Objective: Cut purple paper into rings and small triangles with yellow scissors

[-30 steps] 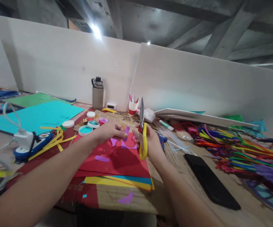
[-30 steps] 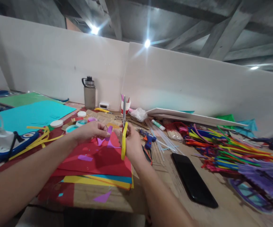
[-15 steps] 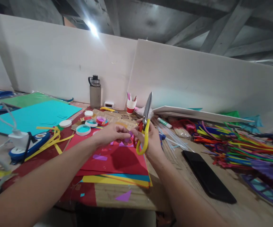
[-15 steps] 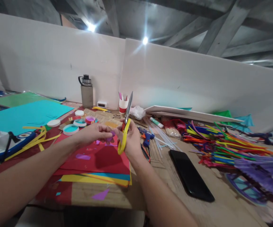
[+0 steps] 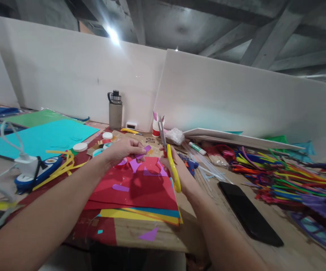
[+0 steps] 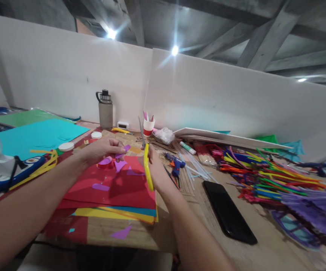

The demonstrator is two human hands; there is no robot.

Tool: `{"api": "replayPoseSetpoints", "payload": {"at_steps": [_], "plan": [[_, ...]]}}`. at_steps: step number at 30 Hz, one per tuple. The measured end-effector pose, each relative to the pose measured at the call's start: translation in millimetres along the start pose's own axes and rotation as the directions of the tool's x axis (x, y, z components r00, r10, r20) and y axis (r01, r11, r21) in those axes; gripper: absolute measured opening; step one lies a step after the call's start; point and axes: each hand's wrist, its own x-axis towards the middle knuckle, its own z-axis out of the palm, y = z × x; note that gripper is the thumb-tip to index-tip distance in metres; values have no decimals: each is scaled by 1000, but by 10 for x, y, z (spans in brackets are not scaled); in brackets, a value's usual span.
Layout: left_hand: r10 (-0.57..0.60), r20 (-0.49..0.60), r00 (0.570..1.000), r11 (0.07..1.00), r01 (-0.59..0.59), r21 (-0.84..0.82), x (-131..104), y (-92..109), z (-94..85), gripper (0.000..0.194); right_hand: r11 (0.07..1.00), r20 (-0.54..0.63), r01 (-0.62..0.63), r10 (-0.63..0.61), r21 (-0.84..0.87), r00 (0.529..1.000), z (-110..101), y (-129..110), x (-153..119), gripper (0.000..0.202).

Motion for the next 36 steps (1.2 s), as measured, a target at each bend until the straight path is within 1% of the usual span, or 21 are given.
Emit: {"api": "replayPoseSetpoints", "payload": {"at_steps": [2,5,8,10,15,22,29,32,36], "plan": [[22,29,999,1000,-22,22,15,-11,-94,23,990,64,35,-27,-138,998,-28,-10,-8,27],[49,13,999,994,-50,93,12,-1,-172,26,952,176,105,-55,-288,983,-53,-41,-26,27],[51,-25,998,993,-47,112,-15,39,-184,26,931,225,133,-56,-340,973,-57,-70,-44,30],[36,-29,999,994,-33,108,-26,50,-183,26,922,244,143,-55,-359,968,-55,-87,-54,32],[14,-38,999,996,-11,84,13,-18,-206,17,917,280,173,-70,-361,957,-51,-127,-71,37],[31,-42,999,995,-27,94,43,-64,-220,9,935,297,185,-92,-303,951,-43,-128,-70,36],[43,-20,999,994,-41,105,30,-39,-217,10,973,263,69,-9,-219,965,-19,-170,-108,34],[31,-14,999,995,-30,97,14,-9,-209,10,980,248,45,5,-195,969,-9,-181,-121,35],[4,-1,1000,996,-4,88,-9,32,-208,11,982,260,16,35,-189,965,-1,-191,-126,34]]}}
